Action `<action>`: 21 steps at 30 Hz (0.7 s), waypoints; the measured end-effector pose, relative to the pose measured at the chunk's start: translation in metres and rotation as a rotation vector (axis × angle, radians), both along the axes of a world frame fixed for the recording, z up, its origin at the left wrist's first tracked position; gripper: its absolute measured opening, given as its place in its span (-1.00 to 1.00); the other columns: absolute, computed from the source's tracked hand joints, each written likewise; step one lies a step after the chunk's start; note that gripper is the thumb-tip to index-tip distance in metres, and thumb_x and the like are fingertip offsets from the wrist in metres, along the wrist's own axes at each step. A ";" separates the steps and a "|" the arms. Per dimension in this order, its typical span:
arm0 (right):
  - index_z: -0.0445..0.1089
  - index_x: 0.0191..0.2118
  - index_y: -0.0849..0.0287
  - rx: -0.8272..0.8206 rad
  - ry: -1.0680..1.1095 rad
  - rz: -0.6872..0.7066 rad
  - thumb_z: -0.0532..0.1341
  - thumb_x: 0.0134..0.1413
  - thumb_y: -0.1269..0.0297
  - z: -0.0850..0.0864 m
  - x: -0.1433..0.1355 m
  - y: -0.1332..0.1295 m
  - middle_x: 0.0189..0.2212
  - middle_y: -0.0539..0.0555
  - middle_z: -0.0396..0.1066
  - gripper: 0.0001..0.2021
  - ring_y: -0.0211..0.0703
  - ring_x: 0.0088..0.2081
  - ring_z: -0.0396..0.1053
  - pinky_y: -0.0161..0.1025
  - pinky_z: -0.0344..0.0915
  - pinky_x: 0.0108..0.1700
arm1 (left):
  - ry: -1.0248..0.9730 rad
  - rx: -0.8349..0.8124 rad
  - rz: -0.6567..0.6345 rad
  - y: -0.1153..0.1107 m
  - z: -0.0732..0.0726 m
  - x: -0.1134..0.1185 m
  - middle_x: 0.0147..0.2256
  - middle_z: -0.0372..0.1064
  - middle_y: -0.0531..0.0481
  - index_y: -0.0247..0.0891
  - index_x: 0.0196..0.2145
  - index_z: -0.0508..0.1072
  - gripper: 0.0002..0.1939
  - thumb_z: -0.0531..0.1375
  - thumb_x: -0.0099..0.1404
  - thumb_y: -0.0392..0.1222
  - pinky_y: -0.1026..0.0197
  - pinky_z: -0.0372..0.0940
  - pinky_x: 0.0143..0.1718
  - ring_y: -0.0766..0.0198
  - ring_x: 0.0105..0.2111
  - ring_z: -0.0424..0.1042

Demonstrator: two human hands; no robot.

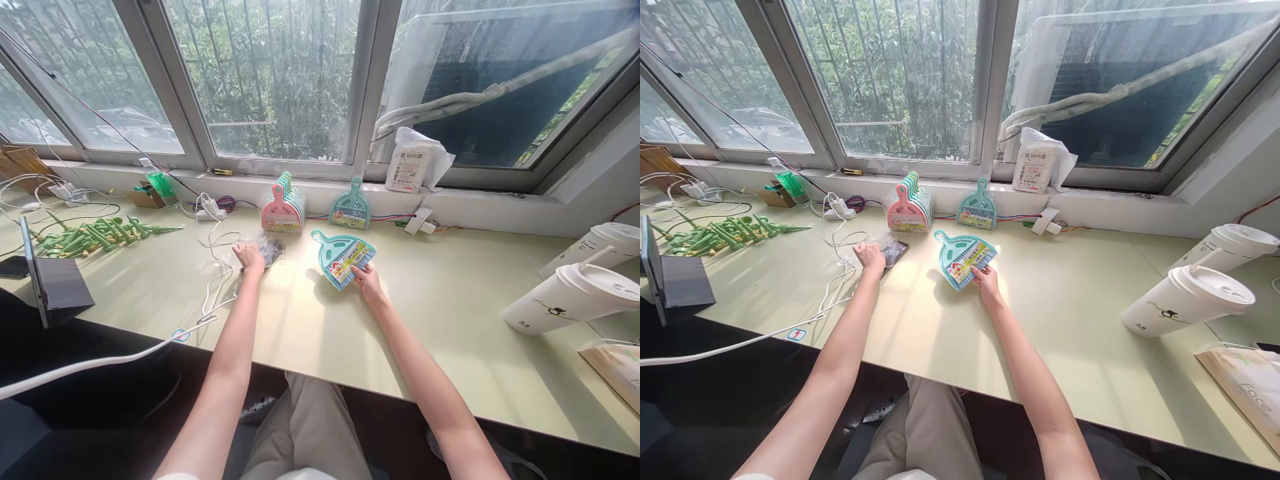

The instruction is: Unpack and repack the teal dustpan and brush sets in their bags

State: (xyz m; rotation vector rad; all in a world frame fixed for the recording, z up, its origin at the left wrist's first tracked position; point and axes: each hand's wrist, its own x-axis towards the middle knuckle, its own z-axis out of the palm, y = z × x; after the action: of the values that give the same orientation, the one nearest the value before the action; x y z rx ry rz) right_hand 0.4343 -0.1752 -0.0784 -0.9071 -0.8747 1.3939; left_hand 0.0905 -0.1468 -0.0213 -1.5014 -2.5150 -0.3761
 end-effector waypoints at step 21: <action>0.51 -0.22 0.20 0.025 -0.187 0.185 0.49 -0.34 0.18 0.033 0.020 -0.003 -0.23 0.16 0.57 -0.55 0.09 -0.18 0.53 0.03 0.49 -0.10 | -0.104 0.351 -0.427 -0.016 0.000 0.103 -0.13 0.41 -0.28 -0.26 -0.05 0.47 -0.60 -0.12 0.38 -0.27 -0.11 -0.02 0.10 -0.12 0.01 0.23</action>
State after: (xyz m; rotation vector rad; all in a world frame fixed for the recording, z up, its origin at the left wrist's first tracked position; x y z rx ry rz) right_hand 0.4540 -0.1783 -0.0453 -0.9680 -1.1394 1.4677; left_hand 0.1937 -0.1631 -0.0210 -1.8892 -2.0327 -0.9258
